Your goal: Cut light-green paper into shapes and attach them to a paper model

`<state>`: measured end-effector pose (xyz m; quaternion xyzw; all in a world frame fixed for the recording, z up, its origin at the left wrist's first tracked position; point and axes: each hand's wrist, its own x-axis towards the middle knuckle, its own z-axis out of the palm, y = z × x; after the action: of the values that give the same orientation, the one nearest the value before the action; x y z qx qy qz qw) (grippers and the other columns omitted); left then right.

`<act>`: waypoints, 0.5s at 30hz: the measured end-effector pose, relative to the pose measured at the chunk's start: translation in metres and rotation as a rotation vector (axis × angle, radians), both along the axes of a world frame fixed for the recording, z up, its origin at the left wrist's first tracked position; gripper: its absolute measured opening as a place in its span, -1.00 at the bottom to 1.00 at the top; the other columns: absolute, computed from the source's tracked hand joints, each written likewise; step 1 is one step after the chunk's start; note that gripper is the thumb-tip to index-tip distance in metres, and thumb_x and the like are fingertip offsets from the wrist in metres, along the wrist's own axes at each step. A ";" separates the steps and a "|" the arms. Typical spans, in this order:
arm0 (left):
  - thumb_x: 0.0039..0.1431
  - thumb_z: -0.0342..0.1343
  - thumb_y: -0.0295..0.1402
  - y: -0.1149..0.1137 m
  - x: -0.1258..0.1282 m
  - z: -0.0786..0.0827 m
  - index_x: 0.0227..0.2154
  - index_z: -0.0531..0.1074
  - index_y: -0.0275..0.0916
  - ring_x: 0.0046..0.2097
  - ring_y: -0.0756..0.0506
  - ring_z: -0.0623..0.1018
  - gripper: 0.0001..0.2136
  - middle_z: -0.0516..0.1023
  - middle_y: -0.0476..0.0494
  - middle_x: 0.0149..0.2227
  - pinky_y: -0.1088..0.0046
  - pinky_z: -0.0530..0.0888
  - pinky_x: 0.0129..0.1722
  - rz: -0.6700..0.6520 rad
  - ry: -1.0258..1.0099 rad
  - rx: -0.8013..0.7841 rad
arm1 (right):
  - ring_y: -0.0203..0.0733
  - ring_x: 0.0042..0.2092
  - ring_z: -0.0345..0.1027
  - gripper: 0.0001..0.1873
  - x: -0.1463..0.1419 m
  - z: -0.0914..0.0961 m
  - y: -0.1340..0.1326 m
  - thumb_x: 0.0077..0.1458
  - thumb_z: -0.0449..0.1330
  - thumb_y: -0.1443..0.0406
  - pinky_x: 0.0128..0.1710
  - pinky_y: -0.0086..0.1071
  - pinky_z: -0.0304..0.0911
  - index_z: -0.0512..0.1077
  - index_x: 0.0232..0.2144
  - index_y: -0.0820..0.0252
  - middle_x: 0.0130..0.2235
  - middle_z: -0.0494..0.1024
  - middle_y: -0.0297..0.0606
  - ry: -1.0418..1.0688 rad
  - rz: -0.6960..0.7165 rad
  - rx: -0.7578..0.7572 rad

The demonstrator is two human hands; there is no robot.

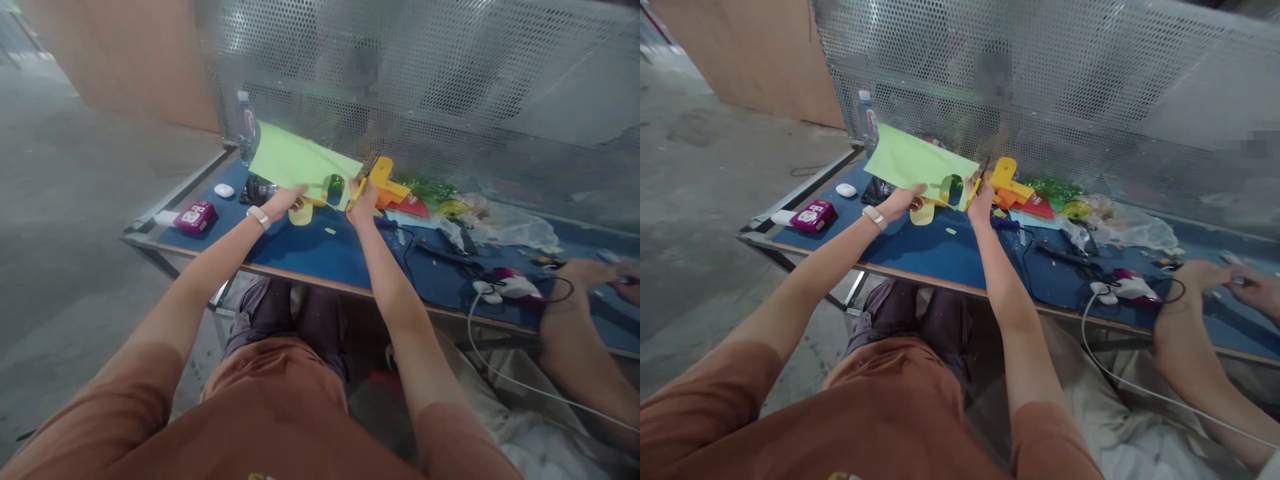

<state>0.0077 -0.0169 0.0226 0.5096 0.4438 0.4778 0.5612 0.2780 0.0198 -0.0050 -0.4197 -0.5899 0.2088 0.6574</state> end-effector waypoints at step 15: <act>0.57 0.34 -0.46 -0.002 -0.004 0.000 -0.42 0.58 -0.24 -0.45 -0.01 0.51 -0.67 0.63 -0.17 -0.41 0.39 0.34 -0.39 -0.122 0.040 -0.015 | 0.29 0.15 0.75 -0.06 0.002 -0.009 0.009 0.17 0.45 -0.61 0.25 0.25 0.72 0.65 0.04 0.03 -0.06 0.72 -0.07 0.079 -0.046 0.017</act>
<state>0.0036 -0.0189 0.0230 0.5409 0.4268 0.4292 0.5840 0.2801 0.0292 -0.0135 -0.4191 -0.5552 0.2049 0.6886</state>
